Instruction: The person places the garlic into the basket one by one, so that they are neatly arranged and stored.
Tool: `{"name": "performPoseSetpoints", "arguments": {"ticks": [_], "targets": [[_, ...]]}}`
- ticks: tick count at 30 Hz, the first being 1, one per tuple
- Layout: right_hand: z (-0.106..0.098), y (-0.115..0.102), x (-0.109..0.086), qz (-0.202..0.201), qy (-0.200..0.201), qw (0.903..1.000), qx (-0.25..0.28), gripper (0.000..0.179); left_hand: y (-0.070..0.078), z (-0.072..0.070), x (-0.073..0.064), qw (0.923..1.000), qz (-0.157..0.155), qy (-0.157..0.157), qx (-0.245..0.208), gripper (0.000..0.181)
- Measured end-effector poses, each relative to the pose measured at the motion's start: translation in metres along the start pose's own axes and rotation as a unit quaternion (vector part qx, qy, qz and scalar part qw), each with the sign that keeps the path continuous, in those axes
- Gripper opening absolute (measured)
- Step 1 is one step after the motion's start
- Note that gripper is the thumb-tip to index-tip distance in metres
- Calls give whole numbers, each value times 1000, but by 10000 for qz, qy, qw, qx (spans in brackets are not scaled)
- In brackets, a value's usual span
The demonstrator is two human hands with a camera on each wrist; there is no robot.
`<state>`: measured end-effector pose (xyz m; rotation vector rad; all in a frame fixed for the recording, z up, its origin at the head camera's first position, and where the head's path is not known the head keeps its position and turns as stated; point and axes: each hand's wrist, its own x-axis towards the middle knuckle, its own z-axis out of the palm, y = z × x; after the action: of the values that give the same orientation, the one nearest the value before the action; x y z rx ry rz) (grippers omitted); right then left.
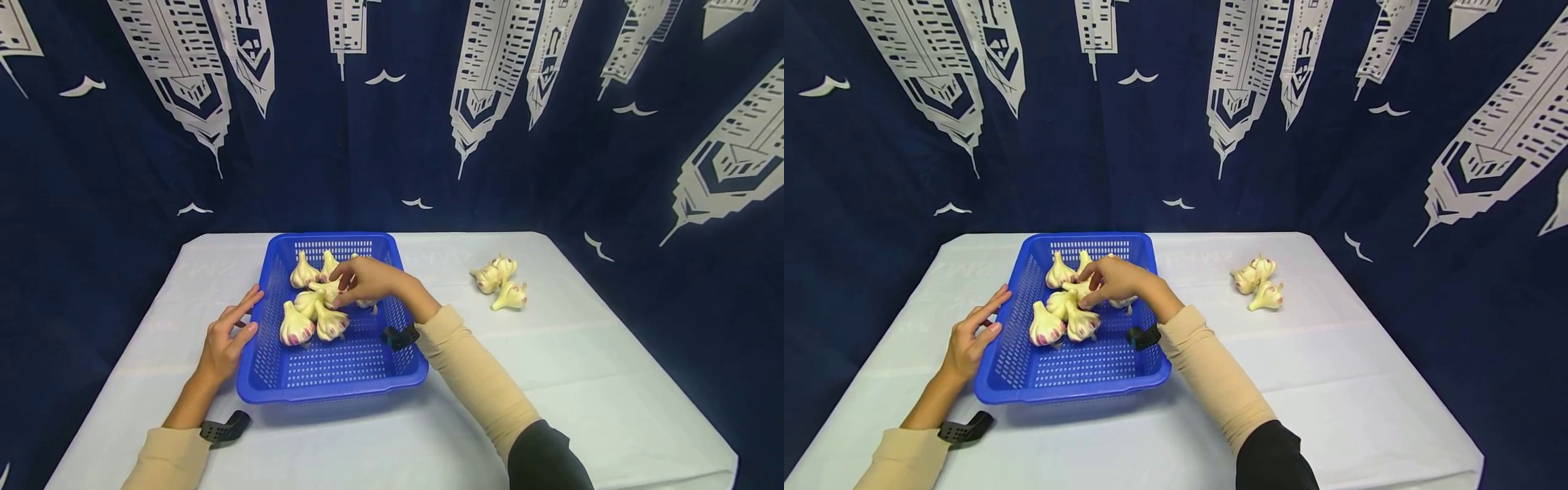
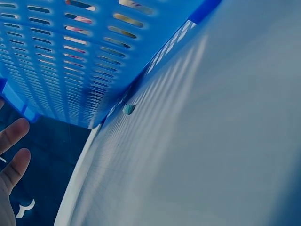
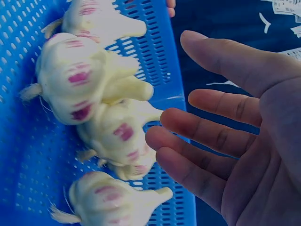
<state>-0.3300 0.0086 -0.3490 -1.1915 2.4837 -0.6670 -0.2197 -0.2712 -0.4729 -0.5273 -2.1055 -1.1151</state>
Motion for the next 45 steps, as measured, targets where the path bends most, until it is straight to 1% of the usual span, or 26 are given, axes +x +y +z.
{"name": "performPoseSetpoints", "arguments": {"ticks": [7,11,17,21,25,30,35,39,42,45], "targets": [[-12,5,-11,71,177,9996,228,53,3,-2,0,9999,43,68,-68,51],[-18,12,-19,-2,418,9988,273,50,4,-2,0,9999,13,40,-110,51],[-27,27,-34,17,872,9958,280,48,2,1,0,9999,-33,25,-107,52],[-32,39,-48,36,1068,9940,217,45,4,1,-1,10000,-42,33,-80,52],[-36,51,-60,142,1267,9916,204,42,6,1,-1,10000,-25,51,-37,52],[-35,64,-73,226,1374,9897,330,43,6,2,-2,10000,20,56,-38,51],[-28,79,-82,355,1433,9884,361,40,3,2,-5,9999,119,17,-73,49],[-25,91,-90,519,1559,9858,354,38,4,1,-5,9999,117,34,-89,50],[-22,100,-97,612,1607,9841,439,37,5,0,-4,9999,103,72,-55,50],[-21,107,-106,698,1671,9820,536,36,5,-1,-3,9999,92,44,13,49]]}}
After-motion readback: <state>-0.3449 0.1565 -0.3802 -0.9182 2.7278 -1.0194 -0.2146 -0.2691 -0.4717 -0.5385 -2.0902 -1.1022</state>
